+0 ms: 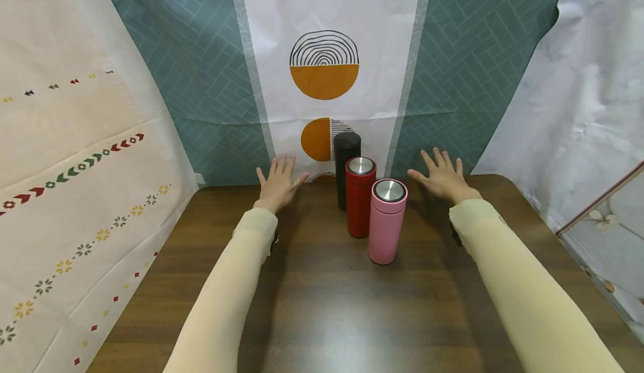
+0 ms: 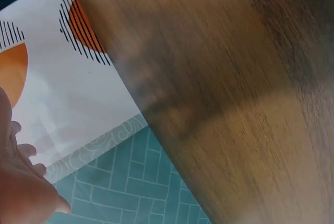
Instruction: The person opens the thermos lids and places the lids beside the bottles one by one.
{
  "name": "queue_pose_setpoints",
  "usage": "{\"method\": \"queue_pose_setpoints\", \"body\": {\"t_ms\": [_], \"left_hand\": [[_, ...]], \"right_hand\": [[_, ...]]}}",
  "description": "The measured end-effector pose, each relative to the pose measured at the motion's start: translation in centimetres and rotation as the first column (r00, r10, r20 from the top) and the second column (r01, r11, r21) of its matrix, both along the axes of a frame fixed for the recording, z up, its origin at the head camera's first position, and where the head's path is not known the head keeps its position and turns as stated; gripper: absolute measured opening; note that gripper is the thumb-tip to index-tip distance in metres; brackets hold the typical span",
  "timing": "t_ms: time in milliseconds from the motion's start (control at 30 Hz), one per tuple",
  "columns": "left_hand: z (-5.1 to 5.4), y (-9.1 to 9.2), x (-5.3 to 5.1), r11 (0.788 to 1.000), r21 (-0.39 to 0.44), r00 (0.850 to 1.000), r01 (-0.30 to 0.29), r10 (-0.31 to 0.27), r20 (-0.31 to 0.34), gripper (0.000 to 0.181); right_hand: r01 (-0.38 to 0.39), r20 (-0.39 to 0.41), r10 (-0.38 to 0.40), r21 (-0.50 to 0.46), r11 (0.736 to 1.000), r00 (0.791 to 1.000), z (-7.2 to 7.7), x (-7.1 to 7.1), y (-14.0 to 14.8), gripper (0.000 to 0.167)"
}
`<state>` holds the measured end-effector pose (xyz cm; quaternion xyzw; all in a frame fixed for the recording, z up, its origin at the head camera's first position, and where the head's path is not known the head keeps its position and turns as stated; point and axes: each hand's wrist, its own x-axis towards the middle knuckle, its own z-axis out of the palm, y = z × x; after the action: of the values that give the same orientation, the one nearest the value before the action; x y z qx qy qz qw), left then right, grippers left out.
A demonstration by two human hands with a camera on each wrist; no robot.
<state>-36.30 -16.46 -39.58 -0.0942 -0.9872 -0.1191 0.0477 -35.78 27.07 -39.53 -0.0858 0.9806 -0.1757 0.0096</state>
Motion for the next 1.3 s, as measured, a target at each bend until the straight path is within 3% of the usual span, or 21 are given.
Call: {"method": "queue_pose_setpoints", "body": {"t_ms": [333, 533, 833, 1067, 1300], "left_hand": [[0.0, -1.1, -0.5, 0.997, 0.062, 0.999, 0.037, -0.037, -0.004, 0.08], [-0.1, -1.7, -1.0, 0.992, 0.106, 0.998, 0.063, -0.062, -0.006, 0.084], [0.3, -1.8, 0.1, 0.968, 0.219, 0.993, 0.119, -0.11, -0.051, 0.08], [0.1, -2.1, 1.0, 0.926, 0.329, 0.983, 0.184, -0.167, -0.08, 0.075], [0.1, -2.3, 1.5, 0.847, 0.482, 0.973, 0.223, -0.226, -0.054, 0.072]], "right_hand": [[-0.016, -0.003, 0.016, -0.005, 1.0, 1.0, 0.6, 0.3, -0.1, 0.093], [-0.038, -0.019, 0.037, -0.037, 0.999, 0.999, 0.1, -0.1, 0.4, 0.097], [-0.095, 0.018, 0.099, -0.166, 0.982, 0.995, 0.9, 0.6, 0.8, 0.089], [-0.14, 0.039, 0.157, -0.275, 0.951, 0.987, 1.6, 1.8, 0.4, 0.084], [-0.158, 0.064, 0.193, -0.354, 0.922, 0.979, 2.1, 2.6, 0.0, 0.082]]}}
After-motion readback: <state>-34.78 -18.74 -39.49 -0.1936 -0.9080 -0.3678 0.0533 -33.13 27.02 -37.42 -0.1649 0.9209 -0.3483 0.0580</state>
